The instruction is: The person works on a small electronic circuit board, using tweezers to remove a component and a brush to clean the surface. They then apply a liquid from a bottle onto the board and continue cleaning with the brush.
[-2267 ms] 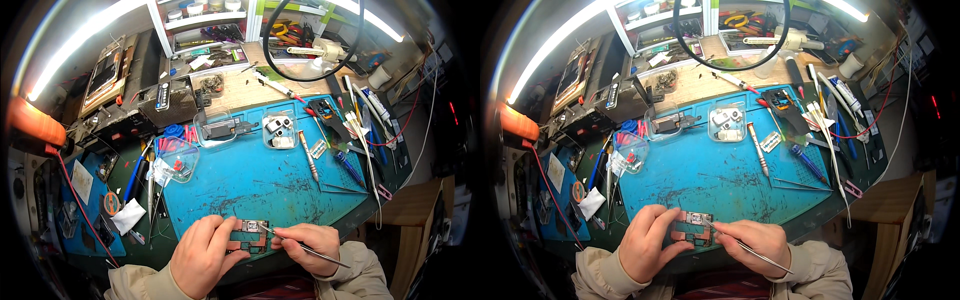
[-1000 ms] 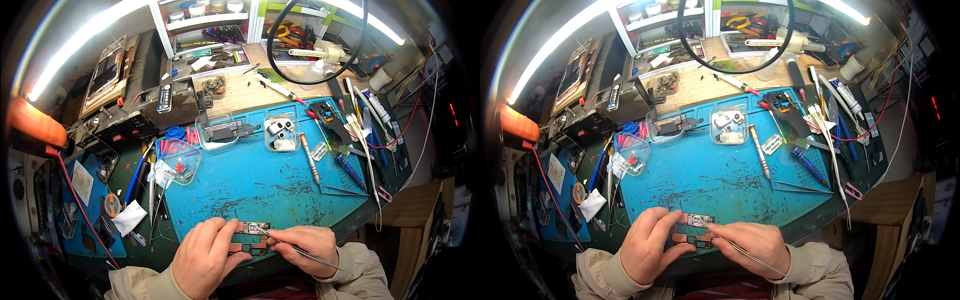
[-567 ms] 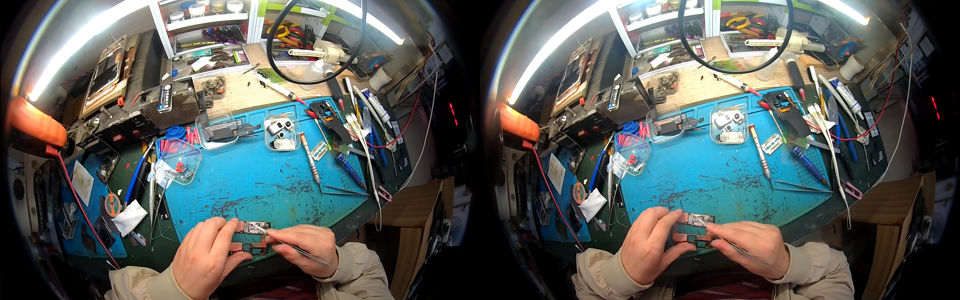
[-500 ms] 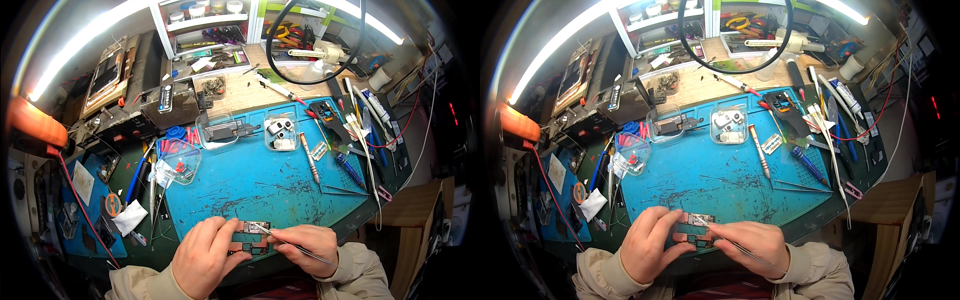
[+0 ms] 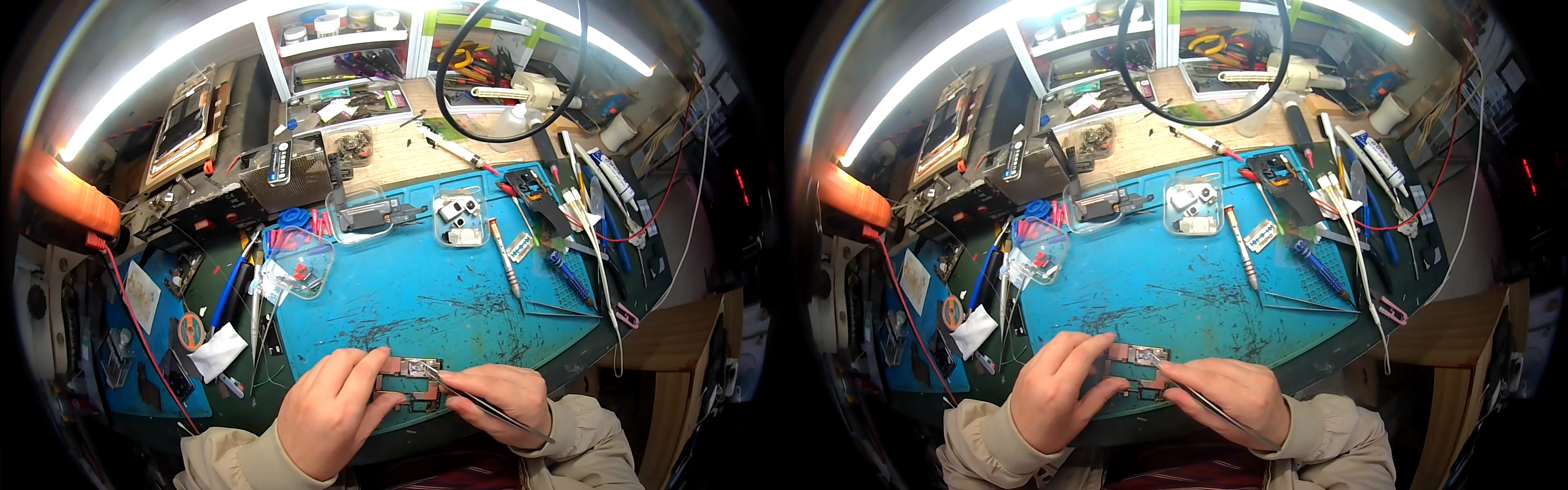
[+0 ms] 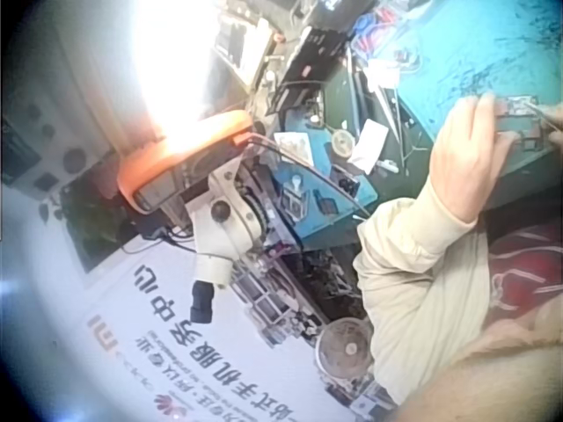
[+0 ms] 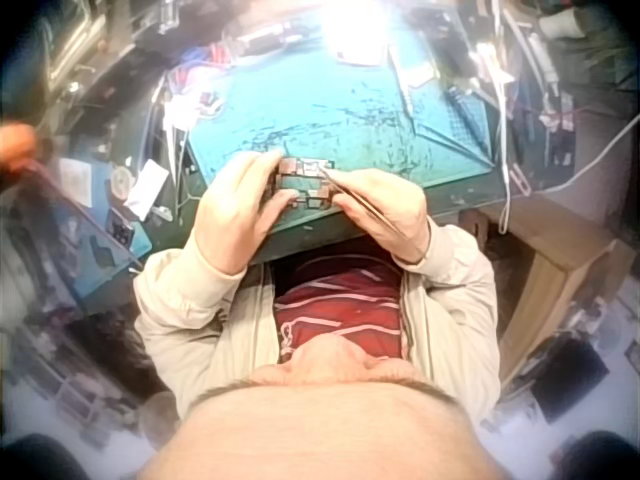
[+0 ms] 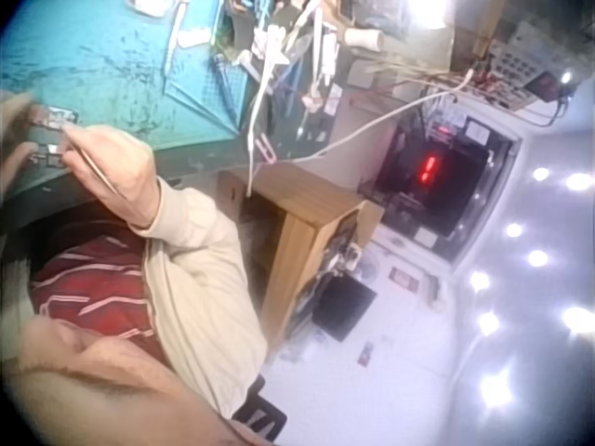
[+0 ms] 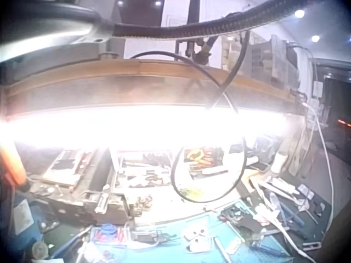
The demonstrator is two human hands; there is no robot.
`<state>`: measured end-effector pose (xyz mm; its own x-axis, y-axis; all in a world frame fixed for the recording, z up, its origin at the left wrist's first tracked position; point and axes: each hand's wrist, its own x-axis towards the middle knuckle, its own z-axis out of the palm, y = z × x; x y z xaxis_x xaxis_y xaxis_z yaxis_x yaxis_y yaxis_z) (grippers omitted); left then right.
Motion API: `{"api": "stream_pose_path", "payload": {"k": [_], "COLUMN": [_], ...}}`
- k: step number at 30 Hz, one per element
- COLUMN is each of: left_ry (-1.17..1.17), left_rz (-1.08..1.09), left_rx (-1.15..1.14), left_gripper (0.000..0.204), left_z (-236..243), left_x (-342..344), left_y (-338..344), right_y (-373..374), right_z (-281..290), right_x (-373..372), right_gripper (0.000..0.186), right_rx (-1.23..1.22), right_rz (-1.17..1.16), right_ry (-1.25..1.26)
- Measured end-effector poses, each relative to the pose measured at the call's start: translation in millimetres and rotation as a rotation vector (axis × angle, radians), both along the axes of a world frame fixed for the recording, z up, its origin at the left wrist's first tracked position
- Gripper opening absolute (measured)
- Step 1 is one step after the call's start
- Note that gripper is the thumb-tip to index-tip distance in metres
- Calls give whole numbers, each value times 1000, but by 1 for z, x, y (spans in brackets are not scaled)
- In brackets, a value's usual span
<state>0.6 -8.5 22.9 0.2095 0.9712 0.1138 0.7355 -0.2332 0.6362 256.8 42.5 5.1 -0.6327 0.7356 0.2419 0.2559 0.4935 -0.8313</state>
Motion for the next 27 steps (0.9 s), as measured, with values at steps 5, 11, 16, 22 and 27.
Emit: {"api": "stream_pose_path", "payload": {"k": [5, 11, 16, 22, 27], "left_ry": [-10, -14, 13, 51, -36], "left_rz": [1, 22, -6, -185, -156], "left_rx": [2, 7, 162, 282, 243], "left_gripper": [54, 50, 41, 33, 29], "left_z": [0, 1, -1, -14, -14], "left_x": [0, 2, 4, 0, 1], "left_y": [0, 2, 8, 7, 7], "right_y": [0, -1, -1, 1, 0], "right_z": [0, -1, -3, -8, -5], "right_x": [0, 1, 3, 6, 8], "right_gripper": [41, 38, 35, 34, 33], "right_rx": [8, 2, -58, -81, -133], "right_rz": [4, -10, -13, 92, 67], "right_ry": [-9, 1, 42, 105, 135]}}
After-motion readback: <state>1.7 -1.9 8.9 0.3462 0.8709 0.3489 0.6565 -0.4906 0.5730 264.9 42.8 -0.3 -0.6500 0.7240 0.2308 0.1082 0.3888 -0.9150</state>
